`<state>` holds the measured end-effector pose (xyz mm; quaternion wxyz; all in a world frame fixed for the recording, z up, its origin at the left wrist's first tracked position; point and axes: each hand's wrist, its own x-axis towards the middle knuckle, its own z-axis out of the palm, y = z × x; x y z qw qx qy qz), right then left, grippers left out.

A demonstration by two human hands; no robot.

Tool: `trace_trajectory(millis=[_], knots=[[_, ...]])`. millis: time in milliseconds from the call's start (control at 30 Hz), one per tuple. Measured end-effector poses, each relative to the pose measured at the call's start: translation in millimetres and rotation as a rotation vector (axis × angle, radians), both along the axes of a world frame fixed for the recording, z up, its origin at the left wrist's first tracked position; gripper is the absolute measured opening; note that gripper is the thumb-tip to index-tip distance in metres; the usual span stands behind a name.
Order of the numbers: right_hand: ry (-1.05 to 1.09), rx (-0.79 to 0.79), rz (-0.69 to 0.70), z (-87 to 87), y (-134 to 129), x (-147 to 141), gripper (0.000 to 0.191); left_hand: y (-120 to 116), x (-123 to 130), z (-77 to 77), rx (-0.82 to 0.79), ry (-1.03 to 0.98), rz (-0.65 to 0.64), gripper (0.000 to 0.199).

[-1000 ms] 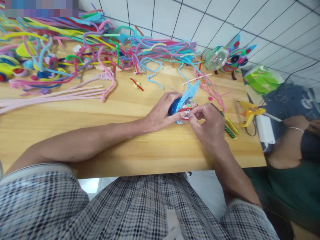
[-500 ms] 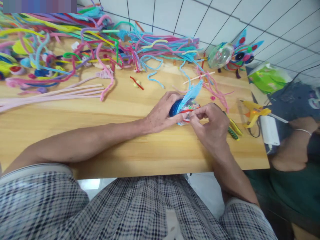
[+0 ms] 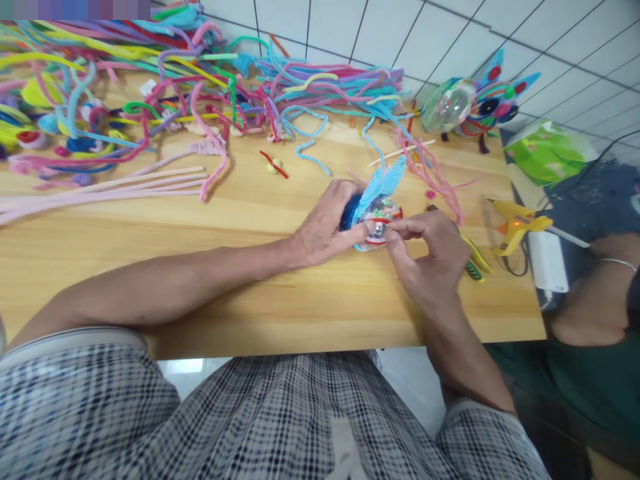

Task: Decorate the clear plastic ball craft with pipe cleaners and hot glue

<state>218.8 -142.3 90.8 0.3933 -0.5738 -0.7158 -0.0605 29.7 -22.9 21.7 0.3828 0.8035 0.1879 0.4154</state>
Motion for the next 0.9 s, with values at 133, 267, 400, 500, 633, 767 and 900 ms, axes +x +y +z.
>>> trace_trajectory(millis=[133, 267, 400, 500, 633, 767, 900], knots=[[-0.055, 0.012, 0.046, -5.8, -1.6, 0.6, 0.022, 1.3, 0.0, -2.2, 0.012, 0.001, 0.0, 0.053], [-0.093, 0.038, 0.051, -11.5, -2.0, 2.6, 0.027, 1.1, 0.5, -3.2, 0.017, -0.001, 0.004, 0.055], [-0.06, 0.019, 0.051, -15.2, -3.1, 4.5, 0.027, 0.0, 1.4, -1.6, 0.034, -0.015, 0.014, 0.052], [-0.012, -0.017, 0.025, -17.5, -3.8, 4.3, 0.022, -0.1, 1.7, -0.7, 0.022, 0.0, 0.005, 0.054], [0.03, -0.016, 0.021, -19.4, -4.1, 1.8, 0.019, 0.0, 1.0, -1.0, -0.006, 0.024, 0.015, 0.057], [0.008, -0.007, -0.004, -20.6, -3.8, -1.3, 0.021, 0.0, 0.1, -0.8, -0.038, 0.013, 0.022, 0.055], [0.01, 0.029, -0.015, -21.2, -3.6, -2.1, 0.024, -0.1, -0.2, 0.1, -0.049, -0.004, 0.022, 0.054]])
